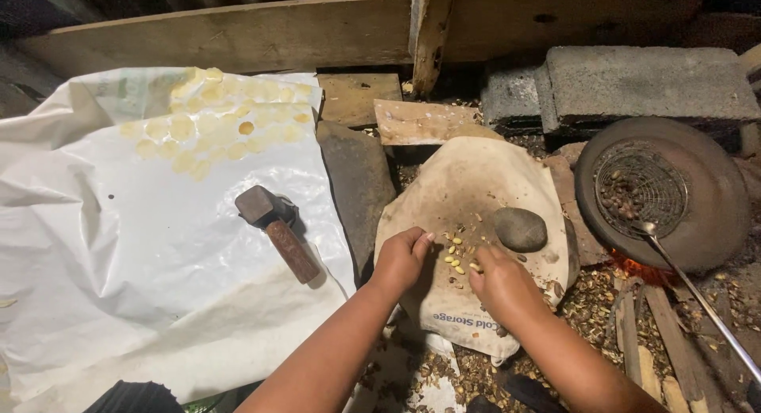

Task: Cracking nuts with a stone and flattening them into discs using a hammer on a plastic sheet.

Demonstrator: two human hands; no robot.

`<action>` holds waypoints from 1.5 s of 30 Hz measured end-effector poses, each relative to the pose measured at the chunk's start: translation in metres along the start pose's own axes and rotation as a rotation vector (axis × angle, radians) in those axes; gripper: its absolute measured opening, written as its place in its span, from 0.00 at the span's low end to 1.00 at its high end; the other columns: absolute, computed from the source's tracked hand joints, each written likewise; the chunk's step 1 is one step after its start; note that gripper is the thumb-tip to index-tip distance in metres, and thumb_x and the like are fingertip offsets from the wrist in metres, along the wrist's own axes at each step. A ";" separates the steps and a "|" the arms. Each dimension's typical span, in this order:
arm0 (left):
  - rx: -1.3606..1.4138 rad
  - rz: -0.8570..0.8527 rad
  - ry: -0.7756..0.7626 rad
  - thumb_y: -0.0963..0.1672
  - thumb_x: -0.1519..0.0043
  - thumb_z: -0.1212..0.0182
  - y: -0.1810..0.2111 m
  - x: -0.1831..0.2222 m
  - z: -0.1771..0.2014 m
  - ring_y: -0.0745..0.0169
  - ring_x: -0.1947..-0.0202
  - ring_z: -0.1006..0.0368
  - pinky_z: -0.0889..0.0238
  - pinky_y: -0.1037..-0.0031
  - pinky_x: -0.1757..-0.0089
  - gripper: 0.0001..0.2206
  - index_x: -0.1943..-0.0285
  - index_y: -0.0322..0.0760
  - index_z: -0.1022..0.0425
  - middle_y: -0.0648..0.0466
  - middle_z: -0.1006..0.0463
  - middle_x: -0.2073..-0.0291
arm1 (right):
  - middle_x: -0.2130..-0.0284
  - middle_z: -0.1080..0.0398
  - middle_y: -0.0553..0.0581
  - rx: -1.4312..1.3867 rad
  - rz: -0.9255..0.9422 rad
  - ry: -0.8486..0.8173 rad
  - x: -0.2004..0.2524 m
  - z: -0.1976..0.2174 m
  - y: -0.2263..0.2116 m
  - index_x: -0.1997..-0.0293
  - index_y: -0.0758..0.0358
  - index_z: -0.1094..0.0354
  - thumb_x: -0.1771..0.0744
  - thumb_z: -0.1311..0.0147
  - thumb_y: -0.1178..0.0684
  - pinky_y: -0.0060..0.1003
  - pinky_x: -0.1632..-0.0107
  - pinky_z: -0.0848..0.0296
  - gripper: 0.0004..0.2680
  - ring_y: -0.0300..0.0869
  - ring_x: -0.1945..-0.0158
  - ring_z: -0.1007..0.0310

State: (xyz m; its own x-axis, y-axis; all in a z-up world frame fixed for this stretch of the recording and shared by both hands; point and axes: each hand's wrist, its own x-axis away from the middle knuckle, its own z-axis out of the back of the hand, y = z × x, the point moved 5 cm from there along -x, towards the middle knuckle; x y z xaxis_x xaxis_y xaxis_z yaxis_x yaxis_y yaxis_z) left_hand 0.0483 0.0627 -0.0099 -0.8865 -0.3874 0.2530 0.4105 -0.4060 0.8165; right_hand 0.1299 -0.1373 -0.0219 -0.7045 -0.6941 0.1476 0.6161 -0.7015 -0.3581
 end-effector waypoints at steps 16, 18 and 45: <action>-0.018 0.105 -0.108 0.54 0.30 0.49 0.023 0.014 0.000 0.37 0.61 0.20 0.28 0.55 0.58 0.17 0.61 0.45 0.18 0.43 0.19 0.73 | 0.63 0.26 0.62 -0.123 -0.166 -0.149 -0.011 0.008 -0.032 0.53 0.53 0.32 0.35 0.44 0.49 0.53 0.52 0.22 0.08 0.59 0.55 0.21; 0.001 0.052 -0.105 0.53 0.31 0.47 0.025 0.014 -0.003 0.37 0.64 0.20 0.28 0.56 0.60 0.17 0.62 0.44 0.18 0.43 0.20 0.74 | 0.64 0.25 0.61 -0.134 -0.230 -0.164 -0.012 0.019 -0.029 0.54 0.52 0.31 0.36 0.43 0.47 0.53 0.52 0.22 0.09 0.59 0.55 0.21; 1.202 0.649 -0.396 0.49 0.27 0.54 0.002 0.001 -0.073 0.63 0.77 0.20 0.20 0.78 0.73 0.13 0.56 0.36 0.31 0.49 0.22 0.73 | 0.59 0.22 0.65 -0.496 -0.177 -0.047 -0.021 0.064 -0.041 0.51 0.52 0.21 0.37 0.38 0.53 0.50 0.51 0.25 0.11 0.59 0.54 0.22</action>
State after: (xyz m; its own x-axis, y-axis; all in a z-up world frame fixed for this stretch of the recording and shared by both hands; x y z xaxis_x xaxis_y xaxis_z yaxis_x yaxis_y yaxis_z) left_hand 0.0638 0.0012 -0.0464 -0.6967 0.1051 0.7096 0.5101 0.7681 0.3871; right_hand 0.1413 -0.1042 0.0485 -0.7591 -0.5867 0.2820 0.2409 -0.6557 -0.7156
